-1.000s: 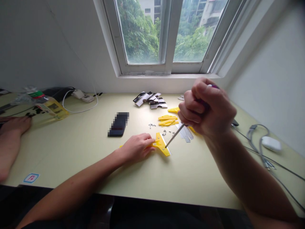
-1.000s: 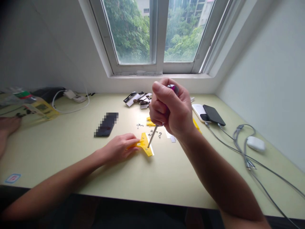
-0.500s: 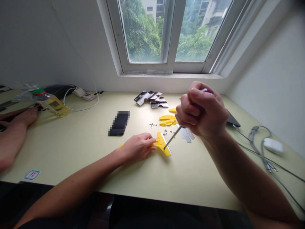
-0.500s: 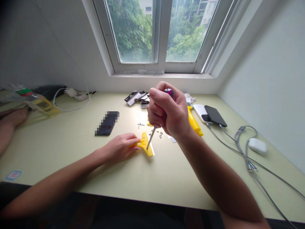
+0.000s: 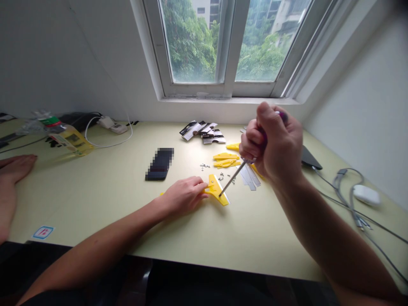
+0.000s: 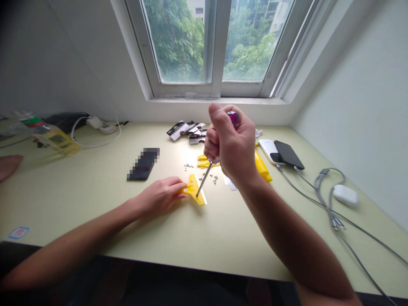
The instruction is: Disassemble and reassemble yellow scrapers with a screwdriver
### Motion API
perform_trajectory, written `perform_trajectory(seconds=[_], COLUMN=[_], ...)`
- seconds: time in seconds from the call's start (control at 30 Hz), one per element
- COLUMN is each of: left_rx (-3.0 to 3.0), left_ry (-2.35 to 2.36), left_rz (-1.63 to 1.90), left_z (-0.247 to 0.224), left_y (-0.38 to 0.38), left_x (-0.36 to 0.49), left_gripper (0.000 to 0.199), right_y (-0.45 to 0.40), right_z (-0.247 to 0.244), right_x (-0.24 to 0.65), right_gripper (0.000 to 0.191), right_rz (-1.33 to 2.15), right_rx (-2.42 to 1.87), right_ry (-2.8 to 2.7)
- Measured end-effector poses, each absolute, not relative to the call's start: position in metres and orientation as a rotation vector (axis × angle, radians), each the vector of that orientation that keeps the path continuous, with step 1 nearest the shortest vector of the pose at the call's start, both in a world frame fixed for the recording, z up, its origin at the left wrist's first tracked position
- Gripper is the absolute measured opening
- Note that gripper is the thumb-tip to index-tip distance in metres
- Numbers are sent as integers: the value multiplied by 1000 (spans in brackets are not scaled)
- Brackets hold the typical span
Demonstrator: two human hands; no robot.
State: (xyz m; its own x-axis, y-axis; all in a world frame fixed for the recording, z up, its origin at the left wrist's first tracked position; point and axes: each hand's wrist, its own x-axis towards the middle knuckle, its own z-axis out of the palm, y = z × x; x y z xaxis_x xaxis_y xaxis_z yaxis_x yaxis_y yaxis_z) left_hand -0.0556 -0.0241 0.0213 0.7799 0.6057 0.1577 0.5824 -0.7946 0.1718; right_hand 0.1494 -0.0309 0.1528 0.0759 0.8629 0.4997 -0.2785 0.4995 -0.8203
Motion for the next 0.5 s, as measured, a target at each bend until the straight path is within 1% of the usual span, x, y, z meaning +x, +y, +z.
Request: perform_trajectory(seconds=[0.13, 0.2, 0.3, 0.37, 0.4, 0.43, 0.5], left_rx=[2863, 2888, 2919, 2920, 2913, 2901, 2876], left_ry=[975, 983, 980, 968, 964, 963, 972], left_rz=[300, 290, 287, 319, 344, 370, 408], left_z=[22, 21, 17, 14, 14, 13, 14], left_y=[-24, -25, -25, -24, -23, -23, -22], left_x=[-55, -55, -56, -56, -56, -56, -56], left_gripper=[30, 29, 27, 27, 27, 28, 29], right_y=[-31, -33, -39, -43, -46, -48, -53], right_z=[150, 150, 154, 159, 161, 164, 170], right_x=[147, 148, 153, 158, 161, 164, 170], right_gripper=[35, 34, 33, 32, 33, 38, 53], right_rz=[729, 593, 278, 135, 122, 139, 229], right_rx=[-702, -825, -1080, -1187, -1203, -1196, -1126], right_ry=[-1266, -1432, -1714, -1798, -1806, -1794, -1754])
